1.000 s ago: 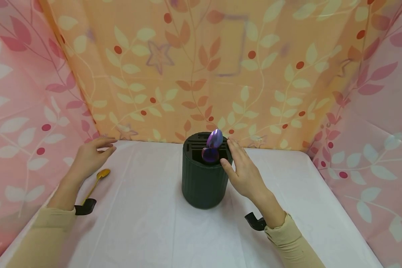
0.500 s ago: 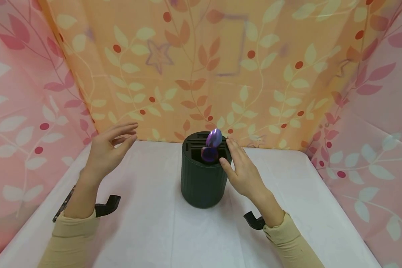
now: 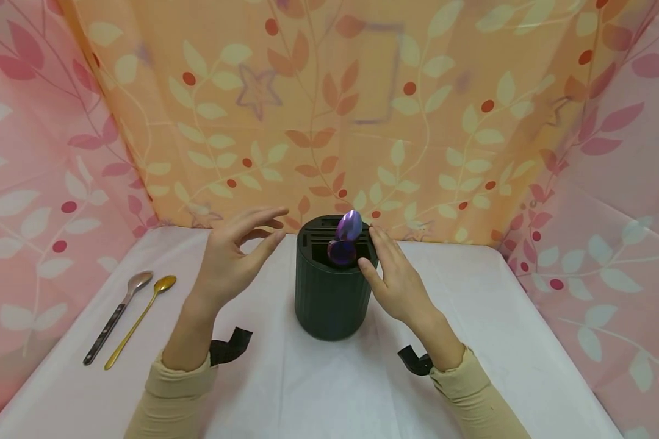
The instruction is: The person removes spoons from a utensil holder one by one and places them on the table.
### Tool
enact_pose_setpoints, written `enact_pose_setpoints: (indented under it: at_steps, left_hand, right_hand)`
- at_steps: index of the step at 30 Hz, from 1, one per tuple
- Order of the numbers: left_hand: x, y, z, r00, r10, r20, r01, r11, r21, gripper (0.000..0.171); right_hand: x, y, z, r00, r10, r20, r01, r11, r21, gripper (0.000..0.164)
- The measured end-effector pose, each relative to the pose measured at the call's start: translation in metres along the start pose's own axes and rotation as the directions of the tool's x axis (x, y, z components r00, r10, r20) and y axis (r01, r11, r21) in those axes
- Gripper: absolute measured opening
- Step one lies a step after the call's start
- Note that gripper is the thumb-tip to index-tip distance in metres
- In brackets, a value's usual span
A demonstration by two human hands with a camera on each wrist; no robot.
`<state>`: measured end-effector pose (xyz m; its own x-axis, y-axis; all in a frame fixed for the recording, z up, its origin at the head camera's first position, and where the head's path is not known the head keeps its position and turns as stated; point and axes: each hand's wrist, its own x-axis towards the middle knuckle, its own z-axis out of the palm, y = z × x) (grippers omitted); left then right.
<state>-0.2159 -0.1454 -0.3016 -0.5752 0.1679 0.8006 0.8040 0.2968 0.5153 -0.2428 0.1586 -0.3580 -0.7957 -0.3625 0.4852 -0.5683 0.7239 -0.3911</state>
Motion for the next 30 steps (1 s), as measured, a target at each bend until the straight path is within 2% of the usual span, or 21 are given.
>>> enact_pose_setpoints:
  at_steps: [6,13,23,30]
  left_hand:
    - [0.0,0.007,0.032,0.997,0.049,0.054,-0.048,0.998,-0.036,0.045]
    - [0.001,0.007,0.057,0.993,0.071,0.091,-0.073,0.997,0.011,0.04]
    - [0.003,0.007,0.07,0.99,0.07,0.122,-0.079,0.995,0.068,0.042]
    - [0.003,0.008,0.074,0.991,0.054,0.122,-0.061,0.996,0.06,0.036]
  right_hand:
    - [0.0,0.0,0.0,1.0,0.007,-0.001,-0.007,1.0,-0.002,0.071]
    - [-0.001,-0.001,-0.001,1.0,0.018,0.008,-0.018,1.0,0.0,0.071]
    - [-0.001,0.0,-0.001,1.0,0.005,0.003,-0.005,1.0,0.0,0.071]
    - [-0.001,0.0,-0.001,1.0,0.005,0.004,-0.005,1.0,0.005,0.071]
